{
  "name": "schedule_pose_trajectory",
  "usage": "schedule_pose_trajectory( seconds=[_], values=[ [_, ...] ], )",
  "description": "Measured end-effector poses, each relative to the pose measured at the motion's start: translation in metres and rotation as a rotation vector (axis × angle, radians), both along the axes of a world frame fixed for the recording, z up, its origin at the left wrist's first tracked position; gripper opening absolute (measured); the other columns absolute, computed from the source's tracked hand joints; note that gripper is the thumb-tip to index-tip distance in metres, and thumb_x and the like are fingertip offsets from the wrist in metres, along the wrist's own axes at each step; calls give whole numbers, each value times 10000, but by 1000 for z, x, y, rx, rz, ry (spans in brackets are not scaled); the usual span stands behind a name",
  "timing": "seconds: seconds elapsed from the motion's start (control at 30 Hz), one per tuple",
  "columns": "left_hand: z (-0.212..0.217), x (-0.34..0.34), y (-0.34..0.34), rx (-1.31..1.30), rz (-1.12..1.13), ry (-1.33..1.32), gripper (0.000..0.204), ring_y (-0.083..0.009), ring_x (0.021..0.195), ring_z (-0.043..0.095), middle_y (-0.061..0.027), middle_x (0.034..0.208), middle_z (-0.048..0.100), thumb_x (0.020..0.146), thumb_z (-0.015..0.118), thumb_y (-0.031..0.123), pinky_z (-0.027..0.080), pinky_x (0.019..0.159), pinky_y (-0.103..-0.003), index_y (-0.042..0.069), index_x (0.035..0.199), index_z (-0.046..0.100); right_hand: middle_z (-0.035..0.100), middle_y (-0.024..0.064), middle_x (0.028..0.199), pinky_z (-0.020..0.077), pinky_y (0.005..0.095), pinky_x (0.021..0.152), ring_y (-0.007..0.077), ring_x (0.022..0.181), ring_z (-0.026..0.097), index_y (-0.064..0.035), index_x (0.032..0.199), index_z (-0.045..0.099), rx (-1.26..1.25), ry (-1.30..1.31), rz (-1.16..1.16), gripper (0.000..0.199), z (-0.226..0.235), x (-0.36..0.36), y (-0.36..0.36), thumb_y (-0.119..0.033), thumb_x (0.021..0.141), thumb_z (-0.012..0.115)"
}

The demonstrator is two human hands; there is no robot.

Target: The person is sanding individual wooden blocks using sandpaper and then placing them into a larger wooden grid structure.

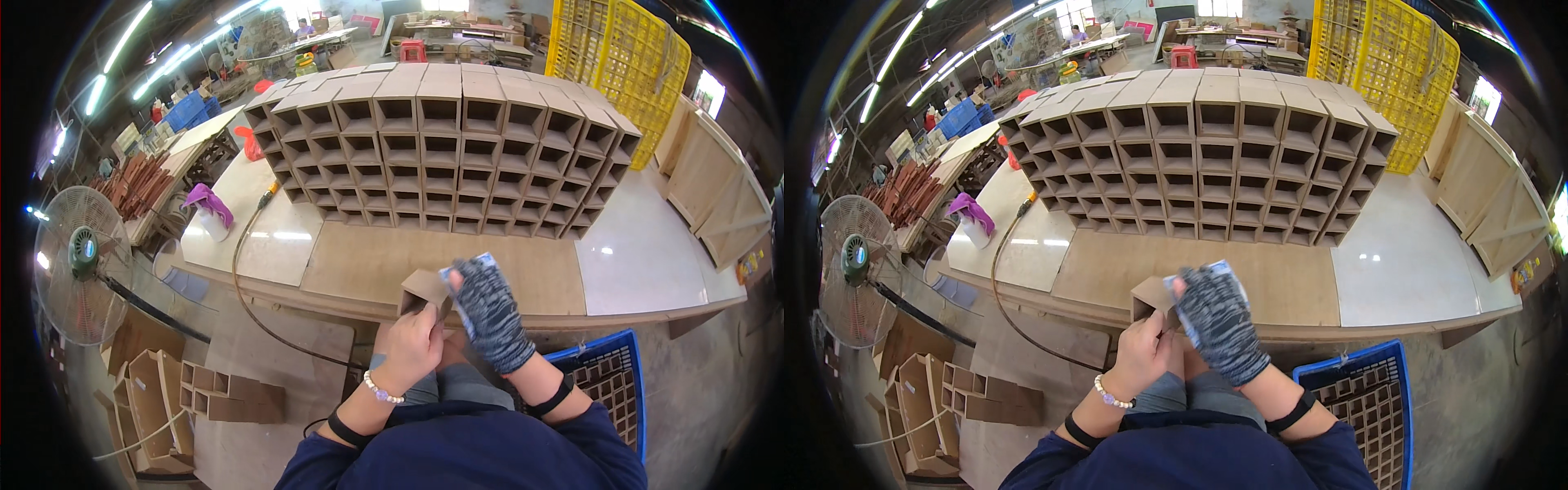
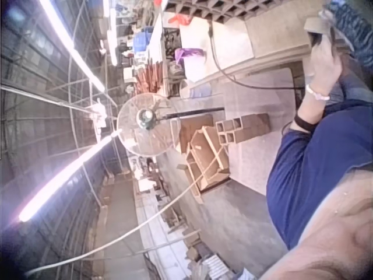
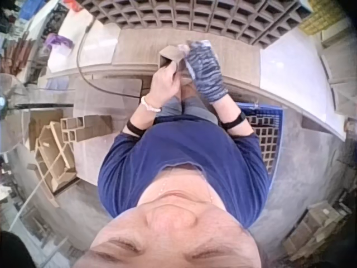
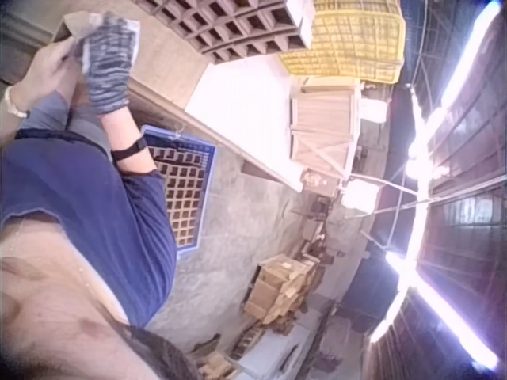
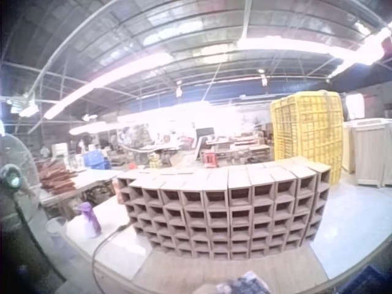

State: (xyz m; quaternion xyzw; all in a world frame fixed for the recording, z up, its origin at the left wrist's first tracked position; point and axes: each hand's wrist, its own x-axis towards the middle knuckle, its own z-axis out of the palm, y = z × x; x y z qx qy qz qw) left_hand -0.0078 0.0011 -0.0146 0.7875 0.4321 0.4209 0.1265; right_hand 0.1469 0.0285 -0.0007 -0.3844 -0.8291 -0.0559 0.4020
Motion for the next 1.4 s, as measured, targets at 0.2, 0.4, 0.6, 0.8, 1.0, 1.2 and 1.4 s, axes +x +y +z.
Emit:
schedule_pose_trajectory(
  seconds=[0.2,0.4,0.6,0.8,1.0,1.2,1.4],
  values=[
    [-3,2,-1,169,-55,-22,237,-315,678,567,-153,691,575,697,536,-10,469,705,-400,-28,933,529,517,145,1136,325,428,963,296,1056,488,-66,1148,496,-92,-106,-80,404,-15,9,13,-98,746,528],
    [7,-9,-3,414,-5,115,201,-236,814,609,-113,826,628,665,568,15,407,888,-402,7,865,582,448,171,1238,311,411,987,313,1137,430,-59,1239,428,-169,-108,-383,583,-53,66,34,41,669,500],
    [12,-46,-5,477,156,258,195,-207,904,590,-90,878,627,678,540,73,372,940,-375,32,859,598,472,162,1218,297,416,996,305,1124,448,-47,1239,435,-144,-83,-295,484,-87,61,37,6,759,402],
    [11,-109,-17,413,381,345,156,-209,779,578,-73,751,591,687,520,99,372,945,-378,44,822,574,447,156,1252,286,379,1022,289,1176,413,-37,1271,395,-116,-127,-277,560,-127,80,46,89,727,357],
    [26,-220,-74,134,908,611,133,-237,667,561,-77,630,562,640,633,92,397,894,-430,78,758,572,452,170,1256,320,392,1001,303,1173,423,-12,1265,393,6,-359,-247,419,-111,74,35,-159,872,387],
    [8,-305,-118,-250,1257,713,161,-274,710,595,-132,677,607,653,666,124,401,902,-401,75,794,605,440,155,1266,259,392,1037,284,1184,409,-24,1256,405,-64,-312,-263,468,-122,73,43,-15,788,397],
    [-25,-333,-121,-491,1399,715,172,-283,760,606,-147,707,621,680,674,155,410,896,-373,86,828,620,431,142,1275,221,393,1061,278,1197,394,-36,1250,413,-87,-274,-269,527,-132,82,45,83,736,393]
  ],
)
